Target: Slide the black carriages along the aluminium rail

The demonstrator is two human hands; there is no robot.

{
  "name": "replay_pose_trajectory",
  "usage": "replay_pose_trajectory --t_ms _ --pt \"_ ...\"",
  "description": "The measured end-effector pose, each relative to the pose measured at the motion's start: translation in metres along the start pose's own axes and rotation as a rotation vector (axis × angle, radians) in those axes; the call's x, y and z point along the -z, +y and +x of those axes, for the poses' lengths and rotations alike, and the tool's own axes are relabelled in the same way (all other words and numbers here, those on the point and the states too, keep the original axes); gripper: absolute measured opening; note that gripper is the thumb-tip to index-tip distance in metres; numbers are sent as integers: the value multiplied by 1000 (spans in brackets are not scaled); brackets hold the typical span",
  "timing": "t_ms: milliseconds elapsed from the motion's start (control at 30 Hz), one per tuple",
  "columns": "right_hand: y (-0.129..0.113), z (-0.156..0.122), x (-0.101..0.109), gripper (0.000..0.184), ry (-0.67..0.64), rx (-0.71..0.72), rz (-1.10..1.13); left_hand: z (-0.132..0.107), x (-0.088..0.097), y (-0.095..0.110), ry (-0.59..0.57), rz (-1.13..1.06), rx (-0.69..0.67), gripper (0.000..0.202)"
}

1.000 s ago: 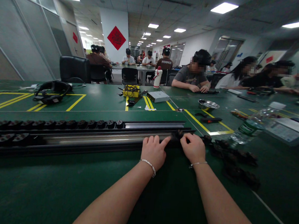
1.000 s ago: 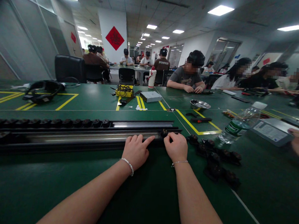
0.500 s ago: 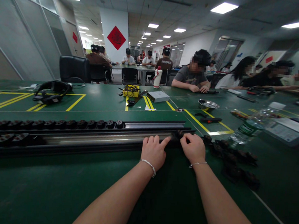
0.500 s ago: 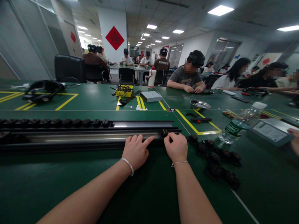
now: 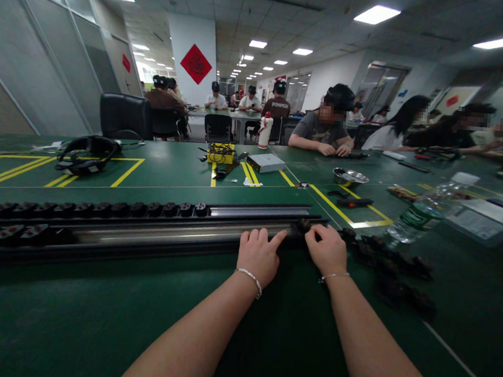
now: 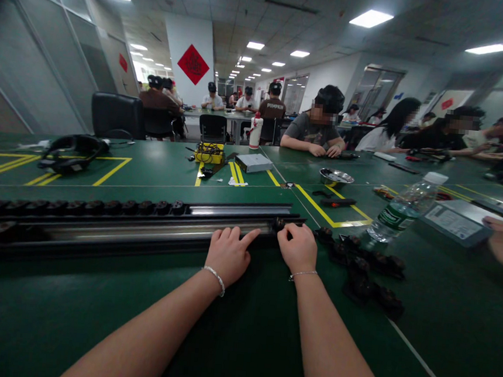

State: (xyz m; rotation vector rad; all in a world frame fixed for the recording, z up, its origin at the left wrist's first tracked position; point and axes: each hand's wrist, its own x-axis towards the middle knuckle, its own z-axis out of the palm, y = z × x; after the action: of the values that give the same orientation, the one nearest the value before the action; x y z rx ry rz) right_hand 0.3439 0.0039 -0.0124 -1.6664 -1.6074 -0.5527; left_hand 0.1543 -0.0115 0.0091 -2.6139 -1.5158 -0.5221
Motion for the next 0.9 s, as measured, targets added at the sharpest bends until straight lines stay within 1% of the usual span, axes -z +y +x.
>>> replay_pose_trajectory --t_ms 267,400,533,733,900 --pt "3 0 -3 18 13 5 -22 0 -1 -1 16 -10 -11 54" --pt "2 1 0 19 0 0 -20 0 0 0 1 -5 0 53" --pt "-1 1 3 19 0 2 -24 0 0 0 13 -7 -3 54" --pt "-1 1 3 20 2 0 -28 0 1 0 -8 -7 -2 54" --pt "-1 2 4 20 2 12 -46 0 1 0 6 -9 3 53"
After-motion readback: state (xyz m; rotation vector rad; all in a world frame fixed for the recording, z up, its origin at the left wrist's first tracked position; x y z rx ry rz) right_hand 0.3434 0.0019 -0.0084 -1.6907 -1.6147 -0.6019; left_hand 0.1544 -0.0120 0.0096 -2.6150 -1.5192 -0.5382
